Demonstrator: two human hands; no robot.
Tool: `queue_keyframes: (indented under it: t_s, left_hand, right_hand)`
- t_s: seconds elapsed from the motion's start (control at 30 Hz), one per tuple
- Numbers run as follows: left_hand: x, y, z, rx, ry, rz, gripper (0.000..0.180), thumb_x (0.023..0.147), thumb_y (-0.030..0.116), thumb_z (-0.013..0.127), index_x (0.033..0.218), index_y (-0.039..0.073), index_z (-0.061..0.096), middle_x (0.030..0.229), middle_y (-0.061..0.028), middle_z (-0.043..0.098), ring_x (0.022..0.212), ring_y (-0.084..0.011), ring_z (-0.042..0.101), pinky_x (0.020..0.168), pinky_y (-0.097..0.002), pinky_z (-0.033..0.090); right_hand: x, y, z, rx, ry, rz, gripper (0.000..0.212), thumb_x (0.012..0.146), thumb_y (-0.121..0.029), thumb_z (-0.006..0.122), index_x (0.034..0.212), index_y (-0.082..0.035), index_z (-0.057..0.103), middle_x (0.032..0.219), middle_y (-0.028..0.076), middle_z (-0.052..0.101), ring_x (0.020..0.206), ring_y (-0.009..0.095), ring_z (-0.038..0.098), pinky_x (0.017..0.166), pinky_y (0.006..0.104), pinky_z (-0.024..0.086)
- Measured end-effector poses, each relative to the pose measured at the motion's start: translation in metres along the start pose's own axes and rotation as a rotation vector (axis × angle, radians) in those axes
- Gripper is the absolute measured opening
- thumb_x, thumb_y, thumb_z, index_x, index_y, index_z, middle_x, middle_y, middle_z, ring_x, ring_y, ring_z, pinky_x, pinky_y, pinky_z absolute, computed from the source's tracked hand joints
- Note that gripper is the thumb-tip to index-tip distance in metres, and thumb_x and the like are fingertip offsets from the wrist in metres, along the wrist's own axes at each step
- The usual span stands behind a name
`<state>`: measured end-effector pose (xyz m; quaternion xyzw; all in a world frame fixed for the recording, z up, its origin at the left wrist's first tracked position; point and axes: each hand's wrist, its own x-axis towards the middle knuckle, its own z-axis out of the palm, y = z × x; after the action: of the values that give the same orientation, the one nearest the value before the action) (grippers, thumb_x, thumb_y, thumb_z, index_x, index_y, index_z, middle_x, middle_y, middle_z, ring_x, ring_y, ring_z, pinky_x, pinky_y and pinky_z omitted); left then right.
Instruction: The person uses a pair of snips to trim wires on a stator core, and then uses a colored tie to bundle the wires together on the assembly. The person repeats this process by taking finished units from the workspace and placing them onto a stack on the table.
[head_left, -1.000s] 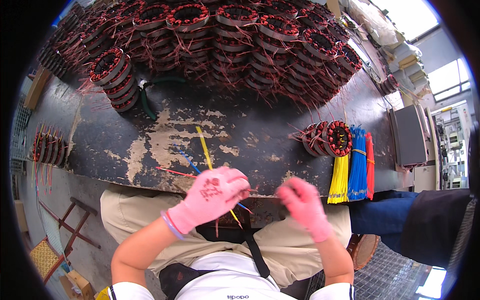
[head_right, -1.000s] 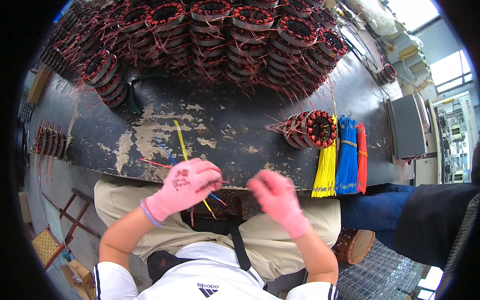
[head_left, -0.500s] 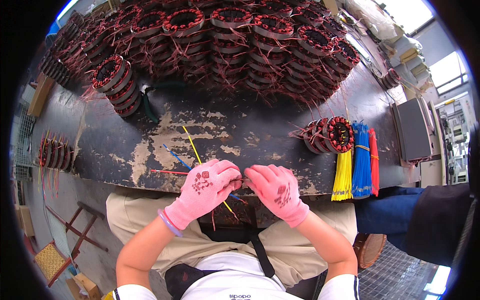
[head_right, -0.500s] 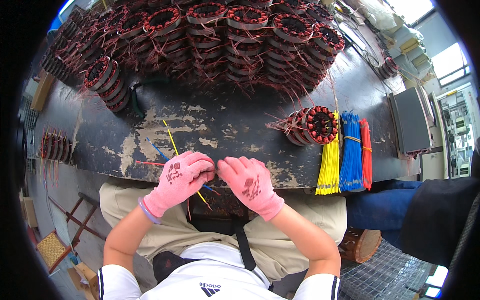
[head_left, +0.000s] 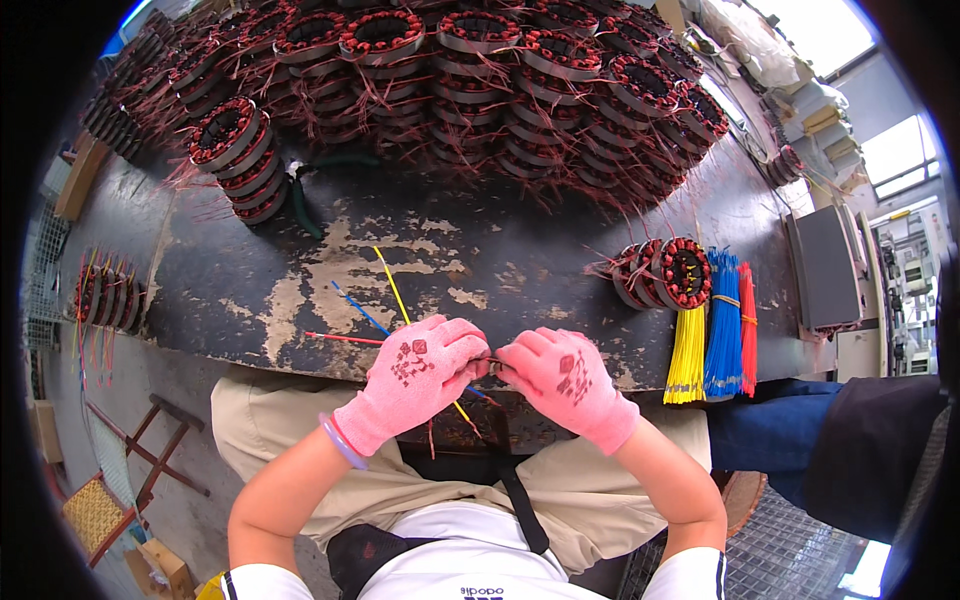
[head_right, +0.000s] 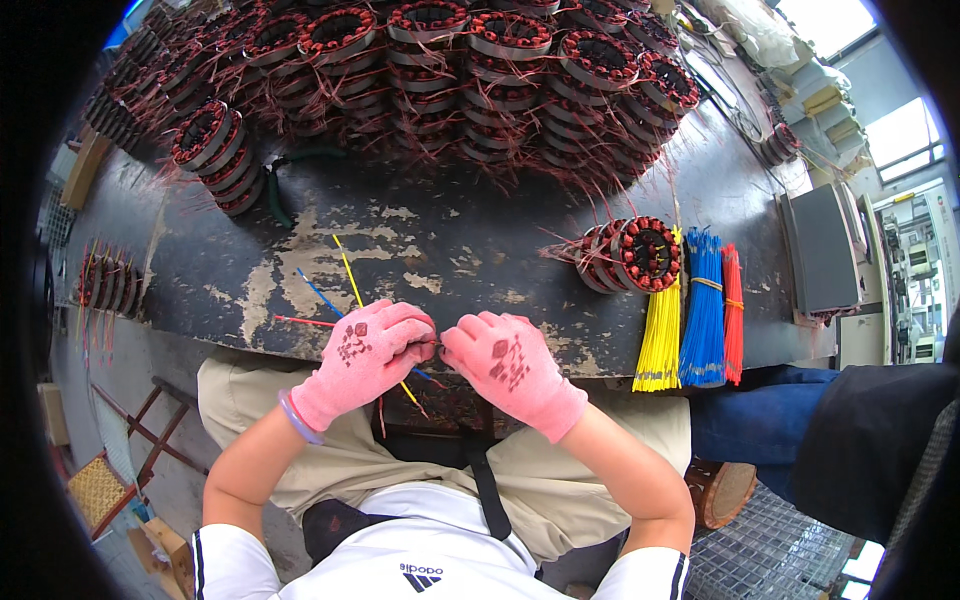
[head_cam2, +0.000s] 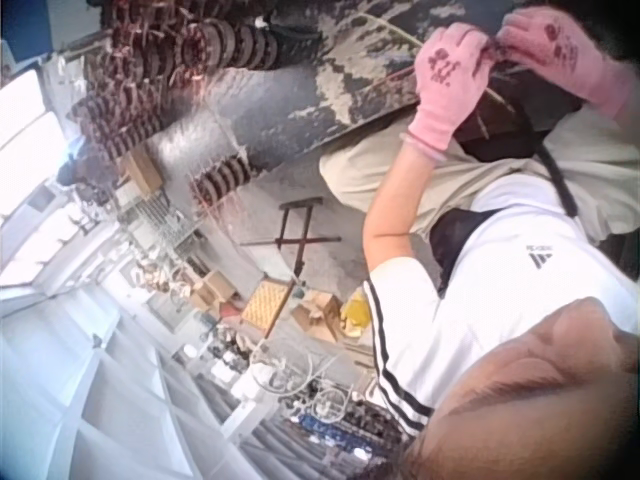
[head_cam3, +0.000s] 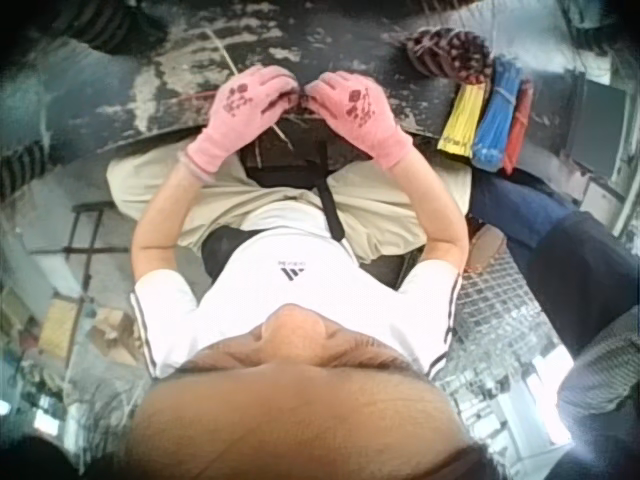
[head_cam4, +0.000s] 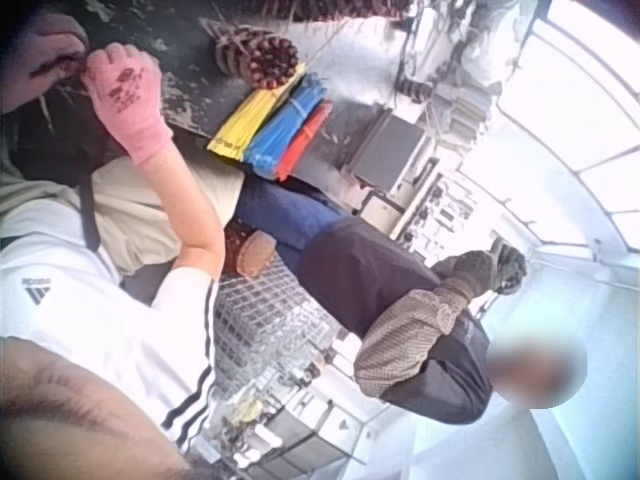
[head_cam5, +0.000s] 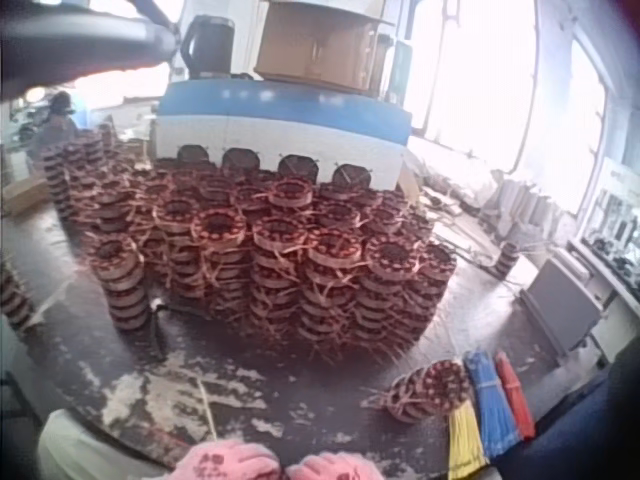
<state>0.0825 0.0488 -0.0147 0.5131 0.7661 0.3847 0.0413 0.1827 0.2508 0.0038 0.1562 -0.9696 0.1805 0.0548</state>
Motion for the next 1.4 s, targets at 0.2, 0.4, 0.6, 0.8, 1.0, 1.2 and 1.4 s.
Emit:
queue_keyframes:
  t_s: [0.2,0.4,0.6,0.8,1.0,1.2,1.4]
  left_hand:
    - [0.001,0.000,-0.002,-0.013,-0.023,0.007,0.015,0.080,0.009,0.072,0.092,0.011,0.064,0.096,-0.0024,0.065,0.084,-0.0258,0.063,0.073,-0.0390,0.053]
    - [0.000,0.001,-0.001,-0.017,0.016,-0.027,0.013,0.079,0.008,0.074,0.090,0.009,0.066,0.096,-0.0028,0.068,0.081,-0.0265,0.064,0.072,-0.0383,0.053]
    - [-0.001,0.004,0.002,0.039,0.028,-0.045,0.015,0.080,0.010,0.076,0.092,0.008,0.066,0.097,-0.0043,0.068,0.083,-0.0274,0.064,0.073,-0.0393,0.054]
    - [-0.002,0.001,-0.004,0.008,-0.032,-0.038,0.015,0.087,0.013,0.072,0.099,0.007,0.067,0.102,-0.0081,0.066,0.092,-0.0289,0.066,0.079,-0.0402,0.055]
    - [-0.007,0.009,-0.077,0.197,-0.200,0.038,0.055,0.082,0.017,0.077,0.133,0.007,0.060,0.144,-0.0138,0.055,0.133,-0.0367,0.051,0.114,-0.0481,0.040]
    - [-0.018,0.004,-0.080,0.312,-0.369,0.030,0.096,0.062,0.035,0.088,0.146,0.011,0.050,0.150,-0.0142,0.049,0.141,-0.0364,0.043,0.124,-0.0508,0.027]
    - [-0.036,-0.008,-0.060,0.375,-0.202,0.009,0.091,0.066,0.050,0.085,0.140,0.007,0.055,0.139,-0.0159,0.055,0.132,-0.0350,0.050,0.122,-0.0516,0.030]
  right_hand:
    - [0.002,-0.005,0.009,1.447,-0.192,0.887,0.023,0.100,-0.025,0.058,0.097,-0.004,0.066,0.087,-0.003,0.066,0.070,0.004,0.056,0.060,0.0206,0.043]
    - [-0.010,-0.015,0.003,-0.031,0.334,0.146,0.029,0.082,-0.021,0.073,0.109,-0.011,0.067,0.099,0.002,0.066,0.083,0.021,0.065,0.072,0.0344,0.052]
    - [-0.012,-0.010,0.024,-0.091,0.276,-0.005,0.043,0.076,-0.013,0.069,0.118,-0.015,0.066,0.097,0.001,0.064,0.084,0.020,0.064,0.074,0.0362,0.052]
    - [-0.007,-0.002,0.019,-0.104,0.219,-0.096,0.042,0.077,-0.013,0.070,0.118,-0.019,0.068,0.090,-0.001,0.061,0.081,0.019,0.061,0.071,0.0360,0.050]
    - [0.001,0.018,0.019,-0.119,0.158,-0.165,0.044,0.078,-0.016,0.071,0.121,-0.025,0.072,0.089,-0.004,0.061,0.080,0.018,0.060,0.071,0.0363,0.049]
    - [0.007,0.019,0.016,-0.140,0.109,-0.196,0.038,0.082,-0.016,0.072,0.120,-0.023,0.072,0.091,-0.001,0.063,0.084,0.021,0.062,0.075,0.0371,0.050]
    - [0.039,-0.005,-0.012,0.163,0.245,0.149,0.031,0.086,-0.019,0.074,0.115,-0.011,0.070,0.106,0.009,0.069,0.096,0.031,0.067,0.083,0.0424,0.054]
